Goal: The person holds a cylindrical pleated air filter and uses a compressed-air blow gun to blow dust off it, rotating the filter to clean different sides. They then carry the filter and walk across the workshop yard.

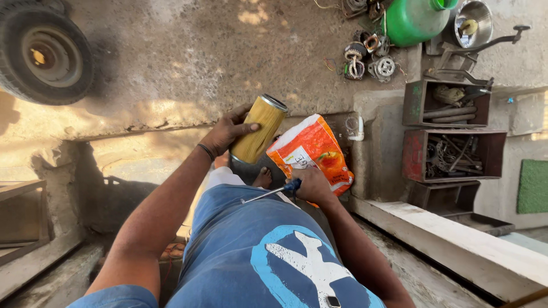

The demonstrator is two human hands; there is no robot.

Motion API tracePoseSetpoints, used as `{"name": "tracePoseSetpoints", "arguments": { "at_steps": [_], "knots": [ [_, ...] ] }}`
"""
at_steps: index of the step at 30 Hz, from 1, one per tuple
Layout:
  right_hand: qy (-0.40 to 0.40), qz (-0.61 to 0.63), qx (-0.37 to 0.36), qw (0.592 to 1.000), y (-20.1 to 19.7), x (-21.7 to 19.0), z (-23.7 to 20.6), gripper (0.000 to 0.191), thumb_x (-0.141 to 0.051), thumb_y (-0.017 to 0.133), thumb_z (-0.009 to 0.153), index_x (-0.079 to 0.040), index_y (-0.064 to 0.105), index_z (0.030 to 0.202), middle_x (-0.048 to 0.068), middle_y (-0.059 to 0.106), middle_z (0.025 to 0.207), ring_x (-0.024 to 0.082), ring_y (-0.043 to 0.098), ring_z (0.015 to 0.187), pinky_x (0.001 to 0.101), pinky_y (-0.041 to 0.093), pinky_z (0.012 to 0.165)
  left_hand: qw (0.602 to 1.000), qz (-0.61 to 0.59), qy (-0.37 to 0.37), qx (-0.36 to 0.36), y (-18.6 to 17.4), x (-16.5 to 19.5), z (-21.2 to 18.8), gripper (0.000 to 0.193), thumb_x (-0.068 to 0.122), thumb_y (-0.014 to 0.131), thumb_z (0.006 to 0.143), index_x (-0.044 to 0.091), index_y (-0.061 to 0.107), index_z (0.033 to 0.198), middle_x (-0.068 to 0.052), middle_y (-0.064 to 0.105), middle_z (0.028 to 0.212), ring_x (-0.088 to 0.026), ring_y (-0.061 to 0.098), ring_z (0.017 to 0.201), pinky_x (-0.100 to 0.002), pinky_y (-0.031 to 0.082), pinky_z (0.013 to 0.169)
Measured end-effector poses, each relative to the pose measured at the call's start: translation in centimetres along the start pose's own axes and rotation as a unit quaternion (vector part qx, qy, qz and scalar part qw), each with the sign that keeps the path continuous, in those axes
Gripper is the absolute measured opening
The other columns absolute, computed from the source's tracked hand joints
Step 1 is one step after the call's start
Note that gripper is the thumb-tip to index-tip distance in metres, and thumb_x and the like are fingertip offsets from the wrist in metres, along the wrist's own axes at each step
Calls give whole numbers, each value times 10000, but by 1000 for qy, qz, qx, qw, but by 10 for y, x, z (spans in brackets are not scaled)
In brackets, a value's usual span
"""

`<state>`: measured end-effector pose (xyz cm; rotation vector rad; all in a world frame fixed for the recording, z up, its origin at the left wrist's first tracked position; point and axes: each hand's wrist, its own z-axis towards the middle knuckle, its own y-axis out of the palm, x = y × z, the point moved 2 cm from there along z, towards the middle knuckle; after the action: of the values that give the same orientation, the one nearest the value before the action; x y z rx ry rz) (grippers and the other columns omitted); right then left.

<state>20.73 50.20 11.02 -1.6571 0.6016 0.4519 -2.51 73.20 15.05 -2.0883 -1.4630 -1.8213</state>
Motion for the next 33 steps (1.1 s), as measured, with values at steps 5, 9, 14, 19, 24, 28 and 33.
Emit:
{"name": "tracePoseSetpoints", "arguments": {
  "at_steps": [5,9,14,19,24,28,33],
  "knots": [
    [269,191,81,941,-10,26,-36,142,-190,754,908,-100,711,806,123,671,683,235,618,602,394,477,543,991,-126,-48,-1,24,-28,-5,757,304,801,835,44,481,1471,-143,673,1307,-237,661,1213,-369,533,1065],
    [33,-15,-60,998,-10,23,-52,174,-201,814,813,-84,711,736,104,701,667,215,663,613,380,507,598,991,131,-21,23,49,-44,-7,766,292,839,803,4,501,1428,-151,689,1281,-242,661,1185,-376,535,1025],
    [195,161,14,967,-19,49,-62,21,-74,714,818,-81,714,798,87,720,710,172,660,636,371,537,582,998,-27,-51,23,65,-64,-19,749,346,799,879,-34,526,1464,-164,694,1263,-257,671,1163,-387,551,1003],
    [127,85,-16,988,-22,50,-69,93,-125,816,779,-87,733,793,101,698,688,182,631,629,373,512,580,999,33,4,8,75,-69,-25,784,264,848,820,4,482,1462,-137,656,1320,-226,640,1222,-363,520,1058],
    [57,73,-4,996,-25,44,-76,155,-132,837,778,-51,705,776,117,680,672,182,631,606,367,502,588,999,-9,-6,35,83,-62,-23,849,329,865,790,12,475,1475,-130,656,1319,-237,635,1229,-380,528,1060],
    [127,104,23,986,-27,51,-83,129,-128,814,788,-50,712,777,128,668,665,209,597,607,398,487,562,997,65,15,39,91,-57,-20,871,322,871,772,17,477,1487,-133,666,1324,-236,638,1230,-382,517,1068],
    [24,47,-17,998,-32,53,-82,84,-126,764,829,-78,720,776,80,678,666,179,639,591,376,504,574,999,37,36,17,99,-57,-15,865,319,848,791,37,435,1497,-116,647,1343,-218,628,1245,-379,516,1078]
  ]
}}
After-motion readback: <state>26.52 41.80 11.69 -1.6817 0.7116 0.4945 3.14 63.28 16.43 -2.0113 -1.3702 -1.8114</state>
